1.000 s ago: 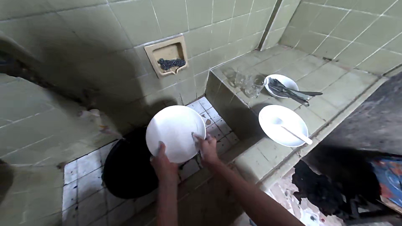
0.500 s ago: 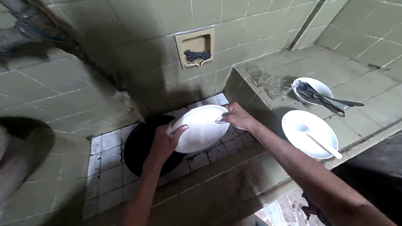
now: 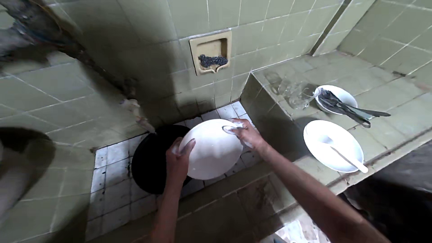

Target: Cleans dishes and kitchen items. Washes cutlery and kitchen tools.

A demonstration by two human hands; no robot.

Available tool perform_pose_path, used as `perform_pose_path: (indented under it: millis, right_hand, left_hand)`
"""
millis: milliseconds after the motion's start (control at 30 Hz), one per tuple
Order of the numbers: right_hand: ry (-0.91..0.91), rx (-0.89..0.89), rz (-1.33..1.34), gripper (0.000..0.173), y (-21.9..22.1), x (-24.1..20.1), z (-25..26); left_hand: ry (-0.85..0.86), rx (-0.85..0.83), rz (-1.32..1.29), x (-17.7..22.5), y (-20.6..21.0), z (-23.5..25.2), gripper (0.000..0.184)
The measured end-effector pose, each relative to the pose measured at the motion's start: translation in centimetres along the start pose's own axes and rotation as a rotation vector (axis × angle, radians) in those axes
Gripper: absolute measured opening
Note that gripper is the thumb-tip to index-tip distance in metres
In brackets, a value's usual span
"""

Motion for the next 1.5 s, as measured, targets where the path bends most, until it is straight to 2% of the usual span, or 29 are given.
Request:
perform_pose_path:
  millis: [100,167,233,267,333,400,500,567,667,767,867,967,1033,1100,1200,1300,1400,1433,1500]
  right_hand:
    - [0.108,0.197,0.307,0.018,1.1,3.0,-1.4]
    - [0.332,0.210,0.467,0.026,2.8,4.4,-3.3]
    - [0.515,0.187,0.637,0.034,6.5,4.3,-4.7]
    - [0.551,0.181,0.729,0.035,8.5,4.0,-5.0]
    - [0.556,0.180,0.799,0.028,10.9,3.2,-4.9]
    - [0.592,0.224,0.706,0.023,9.8,2.8,-4.1]
    - [0.657,0.249,0.232,0.020,6.7,2.9,-3.7]
    - [0.711,0.259,-0.053,0.028,6.1,4.2,-3.5]
    - [0.791,0.241,-0.125,0.044,7.1,5.1,-3.7]
    - [0.731,0.166,-0.010,0.042,7.3,3.7,-6.1]
    - [0.628,0.170,0.233,0.025,5.4,1.5,-7.8]
    - [0.594,0.175,0.378,0.035,3.1,0.3,-10.0]
    - [0.546,0.182,0.436,0.036,1.2,0.2,-12.1]
    - [0.450,0.231,0.435,0.033,-0.8,-0.3,-14.4]
    - [0.192,0.388,0.273,0.029,-4.8,-1.3,-17.6]
    - [-0.055,0.640,-0.165,0.029,-10.4,-2.1,-20.4]
    - [-0.004,0.815,-0.379,0.029,-15.8,-2.8,-21.7]
    - [0.038,0.854,-0.399,0.029,-17.3,-3.1,-21.8]
    - [0.091,0.932,-0.494,0.030,-20.3,-3.0,-21.9]
  left_hand:
    - [-0.143,0.111,-0.116,-1.0,0.6,-0.5,0.029]
    - [-0.239,0.216,-0.204,-1.4,0.8,-0.4,0.030]
    - [-0.302,0.405,-0.368,-1.5,2.0,0.4,0.029]
    - [-0.330,0.502,-0.474,-1.4,3.1,0.5,0.031]
    - [-0.368,0.592,-0.653,-0.9,5.0,-0.2,0.038]
    - [-0.420,0.551,-0.779,-1.1,5.6,-1.4,0.038]
    - [-0.558,0.394,-0.798,-4.2,4.2,-2.9,0.032]
    - [-0.617,0.364,-0.760,-6.3,3.5,-3.4,0.029]
    - [-0.655,0.441,-0.650,-7.8,2.4,-3.5,0.032]
    - [-0.640,0.503,-0.546,-10.9,0.5,-4.6,0.039]
    - [-0.686,0.632,-0.699,-16.2,-1.3,-5.7,0.046]
    - [-0.771,0.724,-0.823,-19.3,-2.3,-5.8,0.045]
    - [-0.781,0.705,-0.793,-19.8,-2.8,-6.0,0.046]
    - [-0.756,0.577,-0.634,-18.8,-3.5,-6.4,0.046]
    - [-0.713,0.356,-0.420,-18.6,-4.1,-6.8,0.049]
    - [-0.739,0.197,-0.244,-18.2,-4.2,-6.9,0.049]
    - [-0.621,-0.050,0.117,-17.8,-4.1,-6.4,0.055]
    - [-0.600,-0.058,0.127,-17.5,-3.8,-6.1,0.056]
    - [-0.694,0.154,-0.290,-16.4,-1.7,-5.2,0.049]
Point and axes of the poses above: each hand's wrist, its own z-axis towards the middle knuckle, its own y-axis out of the palm, x = y × z, the point moved 3 cm from there along z, towards the middle knuckle, and after that the axes turned 14 degrees about y, right-handed, at the moved point
